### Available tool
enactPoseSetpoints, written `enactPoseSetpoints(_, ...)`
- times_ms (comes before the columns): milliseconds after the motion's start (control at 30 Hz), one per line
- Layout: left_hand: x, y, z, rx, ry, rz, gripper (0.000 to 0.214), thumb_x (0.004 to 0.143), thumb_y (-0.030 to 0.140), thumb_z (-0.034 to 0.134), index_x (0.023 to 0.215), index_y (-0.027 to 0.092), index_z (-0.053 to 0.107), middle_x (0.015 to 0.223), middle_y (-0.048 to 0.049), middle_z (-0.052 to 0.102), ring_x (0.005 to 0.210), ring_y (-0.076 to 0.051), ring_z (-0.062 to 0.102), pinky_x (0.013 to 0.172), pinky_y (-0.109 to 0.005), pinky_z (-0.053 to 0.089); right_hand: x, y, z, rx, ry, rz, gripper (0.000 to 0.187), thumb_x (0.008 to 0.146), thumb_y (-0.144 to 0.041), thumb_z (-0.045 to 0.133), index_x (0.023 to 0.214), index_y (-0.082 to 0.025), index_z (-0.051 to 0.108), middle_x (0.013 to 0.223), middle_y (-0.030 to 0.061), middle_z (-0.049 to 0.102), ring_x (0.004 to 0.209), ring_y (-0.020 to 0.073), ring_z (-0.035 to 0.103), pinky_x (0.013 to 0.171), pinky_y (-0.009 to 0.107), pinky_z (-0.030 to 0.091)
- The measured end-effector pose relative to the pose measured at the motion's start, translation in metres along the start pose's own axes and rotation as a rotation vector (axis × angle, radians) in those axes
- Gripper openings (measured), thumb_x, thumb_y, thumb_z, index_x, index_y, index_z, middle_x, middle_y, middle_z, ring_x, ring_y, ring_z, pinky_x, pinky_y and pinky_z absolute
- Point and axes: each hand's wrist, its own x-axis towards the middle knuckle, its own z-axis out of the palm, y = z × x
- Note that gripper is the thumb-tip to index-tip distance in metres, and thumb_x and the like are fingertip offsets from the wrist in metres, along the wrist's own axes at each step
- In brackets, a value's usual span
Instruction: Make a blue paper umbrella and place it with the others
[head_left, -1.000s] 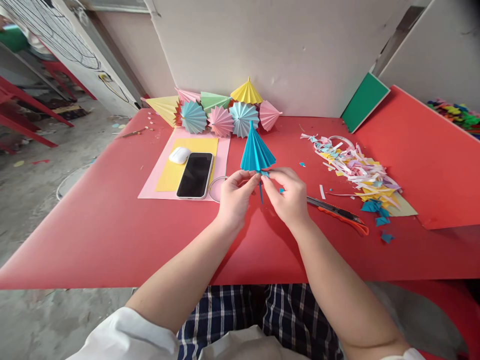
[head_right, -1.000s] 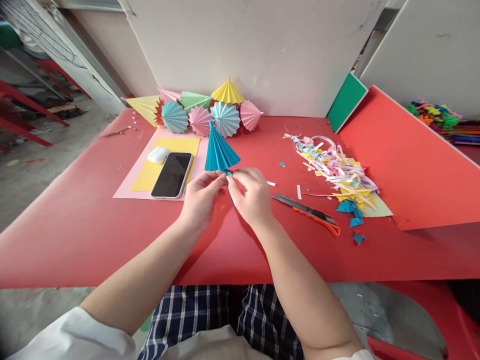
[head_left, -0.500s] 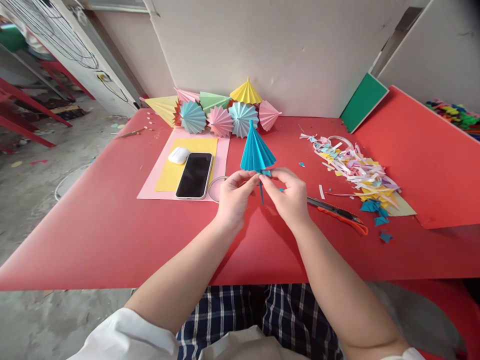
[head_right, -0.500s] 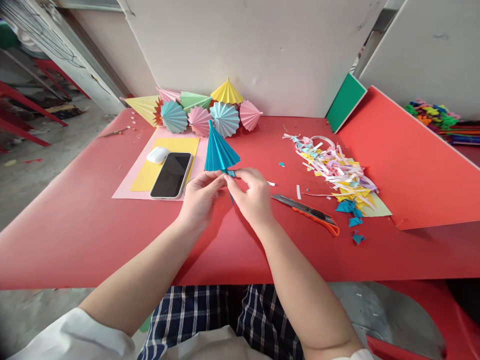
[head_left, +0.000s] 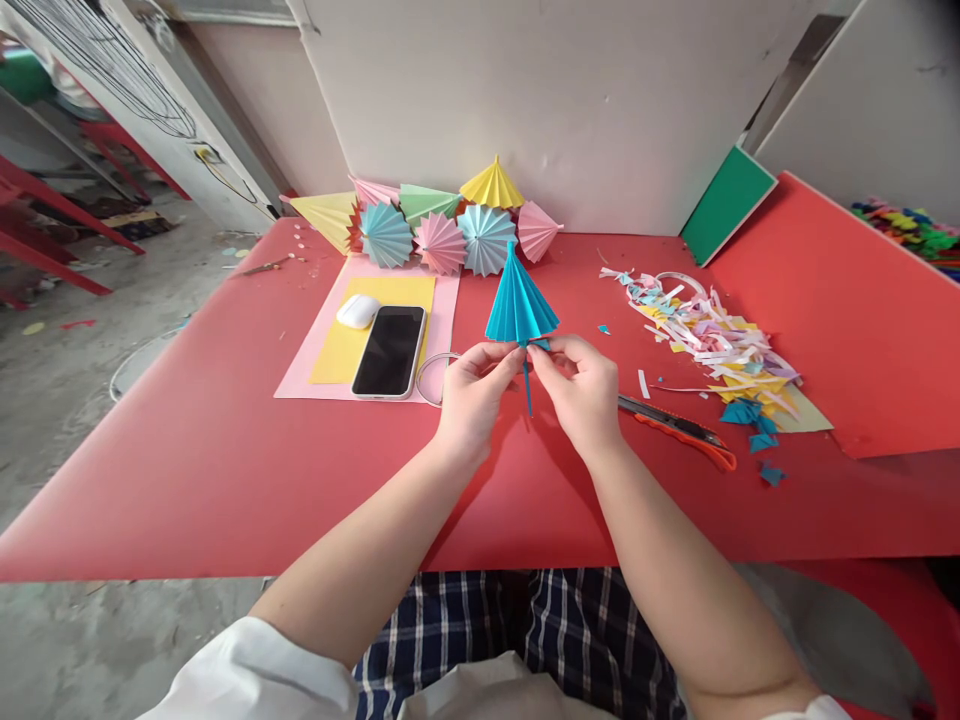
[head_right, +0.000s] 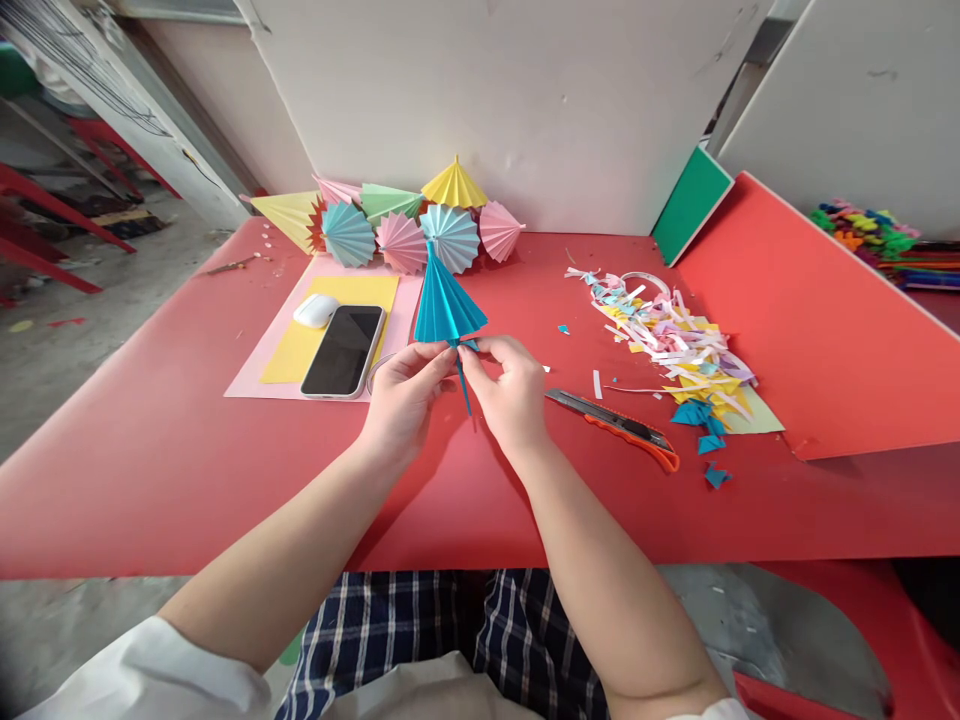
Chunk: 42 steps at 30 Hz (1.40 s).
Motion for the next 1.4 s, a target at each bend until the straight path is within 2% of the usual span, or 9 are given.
enactPoseSetpoints(300, -0.0003, -0.0034, 0.0004, 0.005, 0.030, 0.031, 0.016, 0.071, 0.032, 0.068, 0.074, 0.017, 0.064, 0.079, -0.0011, 0.061, 0.066, -0.008, 0.053, 0.060, -0.021, 0.043, -0.0024, -0.0050, 0.0035, -0.127, 0.066, -0.109, 0.009, 0.080, -0.027, 0.057, 0.074, -0.020, 0.060, 0.075, 0.0030, 0.065, 0.074, 0.0170, 0.062, 0.071, 0.030, 0.051)
enactPoseSetpoints(533, -0.0002, -0.0024, 0.0003, 0.039, 0.062, 0.049, 0.015, 0.072, 0.031, 0.067, 0.074, 0.017, 0.064, 0.077, -0.0011, 0.062, 0.063, -0.008, 0.052, 0.060, -0.021, 0.043, -0.0041, -0.0064, 0.0035, -0.112, 0.027, -0.148, 0.011, 0.082, -0.028, 0.054, 0.074, -0.021, 0.058, 0.075, 0.0020, 0.064, 0.074, 0.0165, 0.061, 0.070, 0.030, 0.049)
enactPoseSetpoints(833, 0.0013, -0.0038, -0.0010, 0.089, 0.073, 0.101, 0.012, 0.073, 0.027, 0.066, 0.072, 0.016, 0.063, 0.076, -0.0003, 0.062, 0.059, -0.006, 0.050, 0.056, -0.019, 0.042, -0.0028, -0.0080, 0.0029, -0.159, 0.026, -0.290, 0.011, 0.083, -0.023, 0.053, 0.074, -0.020, 0.058, 0.074, 0.0032, 0.063, 0.074, 0.0162, 0.059, 0.069, 0.030, 0.047)
enactPoseSetpoints(1000, 0.0011, -0.0033, -0.0003, 0.134, 0.092, 0.128, 0.010, 0.073, 0.025, 0.066, 0.071, 0.016, 0.062, 0.076, -0.0005, 0.063, 0.062, -0.007, 0.054, 0.058, -0.019, 0.044, -0.0025, -0.0063, 0.0033, -0.242, 0.039, -0.372, 0.009, 0.083, -0.021, 0.054, 0.074, -0.020, 0.057, 0.074, 0.0039, 0.063, 0.075, 0.0175, 0.059, 0.070, 0.030, 0.047)
enactPoseSetpoints(1200, 0.0015, -0.0038, -0.0001, 0.111, 0.094, 0.136, 0.007, 0.072, 0.022, 0.067, 0.070, 0.017, 0.062, 0.074, 0.0006, 0.063, 0.065, -0.008, 0.056, 0.061, -0.020, 0.044, -0.0022, -0.0058, 0.0029, -0.265, 0.037, -0.396, 0.009, 0.083, -0.021, 0.054, 0.074, -0.020, 0.056, 0.074, 0.0045, 0.063, 0.075, 0.0179, 0.058, 0.069, 0.030, 0.047)
enactPoseSetpoints(1400, 0.0024, -0.0028, -0.0012, 0.044, 0.073, 0.067, 0.012, 0.070, 0.026, 0.069, 0.071, 0.017, 0.061, 0.073, 0.0011, 0.061, 0.063, -0.007, 0.054, 0.060, -0.020, 0.043, -0.0032, -0.0081, 0.0022, -0.215, 0.011, -0.344, 0.009, 0.084, -0.022, 0.053, 0.077, -0.019, 0.058, 0.077, 0.0052, 0.063, 0.077, 0.0178, 0.058, 0.071, 0.030, 0.047)
